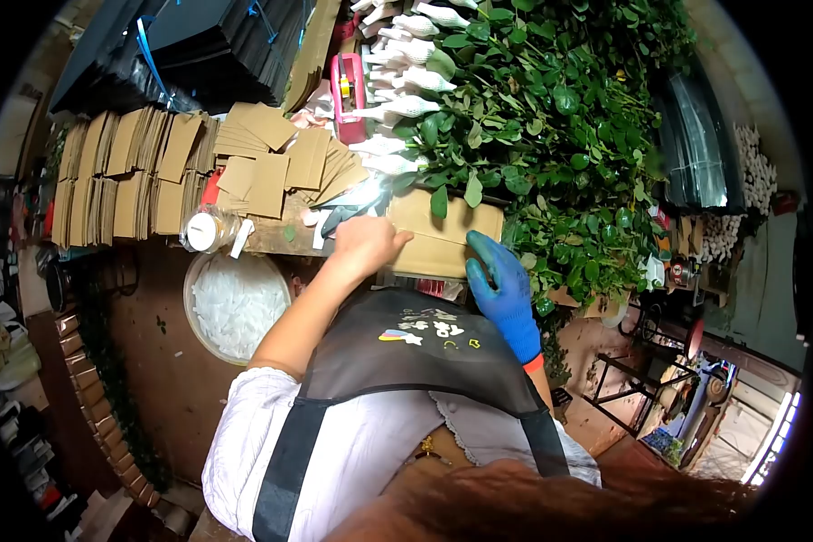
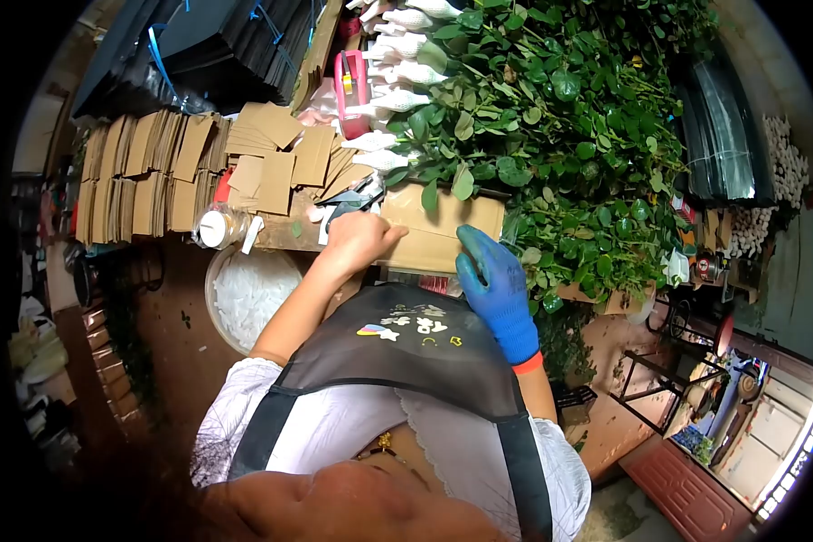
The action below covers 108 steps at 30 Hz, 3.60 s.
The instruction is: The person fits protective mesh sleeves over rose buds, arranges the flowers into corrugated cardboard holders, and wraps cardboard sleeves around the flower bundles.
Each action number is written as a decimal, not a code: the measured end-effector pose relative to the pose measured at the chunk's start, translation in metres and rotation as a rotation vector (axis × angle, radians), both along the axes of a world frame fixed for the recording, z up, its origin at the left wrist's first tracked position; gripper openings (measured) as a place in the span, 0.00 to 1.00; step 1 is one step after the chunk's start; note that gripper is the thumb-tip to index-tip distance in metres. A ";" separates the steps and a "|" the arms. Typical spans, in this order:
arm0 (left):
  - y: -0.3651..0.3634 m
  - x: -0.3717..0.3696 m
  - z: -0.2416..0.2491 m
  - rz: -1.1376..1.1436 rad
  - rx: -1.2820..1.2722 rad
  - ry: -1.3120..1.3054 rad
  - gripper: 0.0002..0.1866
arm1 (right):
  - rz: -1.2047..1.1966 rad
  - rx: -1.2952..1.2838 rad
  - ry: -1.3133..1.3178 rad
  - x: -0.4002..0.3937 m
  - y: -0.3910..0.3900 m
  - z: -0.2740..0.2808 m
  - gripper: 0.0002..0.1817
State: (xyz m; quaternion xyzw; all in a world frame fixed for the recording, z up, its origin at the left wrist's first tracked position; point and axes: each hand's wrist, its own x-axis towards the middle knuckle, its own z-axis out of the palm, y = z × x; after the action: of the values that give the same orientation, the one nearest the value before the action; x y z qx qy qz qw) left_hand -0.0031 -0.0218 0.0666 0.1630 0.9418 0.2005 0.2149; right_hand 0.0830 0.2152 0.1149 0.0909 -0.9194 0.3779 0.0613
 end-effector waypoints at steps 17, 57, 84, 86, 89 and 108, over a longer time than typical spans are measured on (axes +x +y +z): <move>-0.061 -0.192 -0.138 0.726 0.909 0.000 0.16 | 0.187 -0.691 -0.794 -0.047 -0.101 -0.012 0.22; 0.027 0.013 0.000 0.226 0.869 0.598 0.06 | 0.565 -1.101 -0.806 0.042 0.045 0.006 0.18; 0.114 0.013 0.016 -0.198 0.626 0.840 0.18 | 0.077 0.300 -0.511 0.074 0.117 -0.190 0.22; 0.067 0.036 0.013 0.031 0.645 0.847 0.14 | 0.295 0.291 -0.872 0.053 0.112 -0.121 0.20; 0.012 0.057 -0.027 0.541 0.911 0.643 0.07 | 0.300 -0.092 -0.255 0.037 0.049 -0.017 0.18; 0.001 0.006 -0.095 0.368 1.362 -0.817 0.32 | 0.516 0.379 0.245 -0.029 -0.037 0.108 0.19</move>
State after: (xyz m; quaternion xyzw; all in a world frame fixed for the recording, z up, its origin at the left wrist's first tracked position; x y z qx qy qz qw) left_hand 0.0026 -0.0206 -0.0282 0.0147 0.4723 0.8049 0.3589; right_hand 0.0539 0.1781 0.2232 0.3749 -0.9057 0.1898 0.0560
